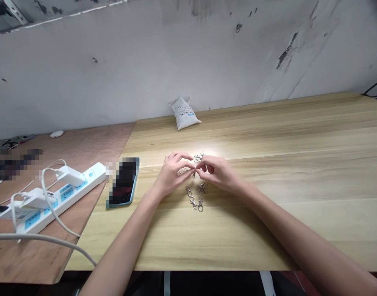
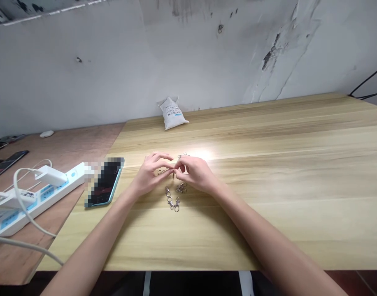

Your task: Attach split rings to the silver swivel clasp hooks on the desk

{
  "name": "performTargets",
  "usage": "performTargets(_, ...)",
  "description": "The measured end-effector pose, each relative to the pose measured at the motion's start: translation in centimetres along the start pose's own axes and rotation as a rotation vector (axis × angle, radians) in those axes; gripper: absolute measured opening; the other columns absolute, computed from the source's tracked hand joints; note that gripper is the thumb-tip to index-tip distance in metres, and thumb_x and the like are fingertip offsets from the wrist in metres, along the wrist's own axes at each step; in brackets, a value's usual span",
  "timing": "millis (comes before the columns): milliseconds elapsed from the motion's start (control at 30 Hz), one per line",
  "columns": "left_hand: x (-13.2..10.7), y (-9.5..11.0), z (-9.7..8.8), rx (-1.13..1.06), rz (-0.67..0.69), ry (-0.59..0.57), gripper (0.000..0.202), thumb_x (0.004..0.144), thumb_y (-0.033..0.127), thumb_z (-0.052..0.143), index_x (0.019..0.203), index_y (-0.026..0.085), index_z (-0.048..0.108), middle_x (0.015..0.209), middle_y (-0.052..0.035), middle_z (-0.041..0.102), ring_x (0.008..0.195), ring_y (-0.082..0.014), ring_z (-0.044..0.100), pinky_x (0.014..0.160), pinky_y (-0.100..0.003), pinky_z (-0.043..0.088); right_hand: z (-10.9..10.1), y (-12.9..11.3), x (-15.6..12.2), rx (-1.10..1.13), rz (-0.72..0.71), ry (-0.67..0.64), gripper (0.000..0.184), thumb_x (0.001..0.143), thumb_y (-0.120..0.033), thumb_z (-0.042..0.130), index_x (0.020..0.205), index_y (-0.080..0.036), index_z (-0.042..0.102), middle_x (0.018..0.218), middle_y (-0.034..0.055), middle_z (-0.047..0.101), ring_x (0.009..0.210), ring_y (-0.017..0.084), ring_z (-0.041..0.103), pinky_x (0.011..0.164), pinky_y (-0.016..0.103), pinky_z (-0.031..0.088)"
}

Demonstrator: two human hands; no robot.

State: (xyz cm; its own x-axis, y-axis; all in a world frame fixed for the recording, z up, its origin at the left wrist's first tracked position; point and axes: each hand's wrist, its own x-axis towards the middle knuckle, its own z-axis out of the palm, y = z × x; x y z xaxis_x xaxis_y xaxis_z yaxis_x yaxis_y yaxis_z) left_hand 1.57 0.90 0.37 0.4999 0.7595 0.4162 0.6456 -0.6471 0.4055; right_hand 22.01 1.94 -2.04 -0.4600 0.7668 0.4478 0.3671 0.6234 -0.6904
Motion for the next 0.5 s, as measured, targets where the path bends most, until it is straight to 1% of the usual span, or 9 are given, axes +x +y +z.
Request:
performTargets(100,0.2,0.3,-0.3,-0.052,-0.023,0.027,0.006,0.088,0.024,0.065,0.089,0.025,0.071,0.111,-0.0039,0.067,0.110,-0.0221,0.056,0.097,-0.042,0.039,-0.3,-0.4,0.0,0.101,0.050,-0.014,0.005,0.085,-0.022,0.058,0.085,-0.020,0.062,0.078,-0.0002,0.058,0.056,0.008,0.043,0.054,0.023,0.034)
performTargets(200,0.2,0.4,-0.4,-0.128,-0.039,0.048,0.004,0.086,0.024,0.068,0.087,0.025,0.071,0.111,-0.0036,0.066,0.111,-0.0217,0.056,0.099,-0.043,0.040,-0.8,-0.9,0.0,0.175,0.066,-0.077,0.017,0.087,-0.027,0.059,0.102,-0.021,0.063,0.098,0.0047,0.061,0.069,0.011,0.052,0.058,0.023,0.041)
performTargets(233,0.2,0.4,-0.4,-0.148,-0.041,0.053,0.003,0.086,0.024,0.068,0.086,0.025,0.071,0.111,-0.0036,0.066,0.111,-0.0215,0.056,0.099,-0.043,0.041,-0.9,-1.1,0.1,0.198,0.076,-0.120,0.018,0.088,-0.029,0.058,0.105,-0.021,0.063,0.099,0.0051,0.062,0.071,0.012,0.053,0.059,0.023,0.042)
performTargets(267,0.2,0.4,-0.5,-0.160,-0.039,0.054,0.003,0.086,0.024,0.068,0.086,0.025,0.071,0.111,-0.0038,0.066,0.112,-0.0213,0.056,0.099,-0.043,0.042,-1.0,-1.2,0.1,0.219,0.099,-0.168,0.019,0.090,-0.031,0.056,0.104,-0.021,0.064,0.095,0.0046,0.063,0.071,0.012,0.053,0.058,0.023,0.042)
performTargets(367,0.2,0.4,-0.6,-0.153,-0.024,0.054,0.004,0.086,0.024,0.068,0.086,0.024,0.071,0.111,-0.0045,0.066,0.111,-0.0217,0.056,0.100,-0.044,0.042,-1.2,-1.4,0.1,0.268,0.191,-0.271,0.023,0.094,-0.036,0.051,0.094,-0.018,0.066,0.080,0.0022,0.063,0.064,0.011,0.052,0.056,0.023,0.040)
performTargets(433,0.2,0.5,-0.8,-0.127,-0.016,0.061,0.004,0.086,0.025,0.067,0.086,0.024,0.071,0.110,-0.0046,0.066,0.112,-0.0226,0.056,0.099,-0.044,0.043,-1.2,-1.4,0.2,0.318,0.234,-0.277,0.025,0.093,-0.039,0.052,0.091,-0.018,0.065,0.083,0.0030,0.064,0.068,0.012,0.054,0.058,0.024,0.042)
performTargets(500,0.2,0.5,-0.9,-0.090,-0.015,0.076,0.005,0.087,0.026,0.067,0.084,0.024,0.071,0.110,-0.0045,0.066,0.111,-0.0231,0.056,0.098,-0.044,0.043,-1.1,-1.2,0.2,0.385,0.245,-0.259,0.026,0.093,-0.041,0.054,0.091,-0.018,0.064,0.088,0.0045,0.066,0.074,0.014,0.058,0.064,0.026,0.046)
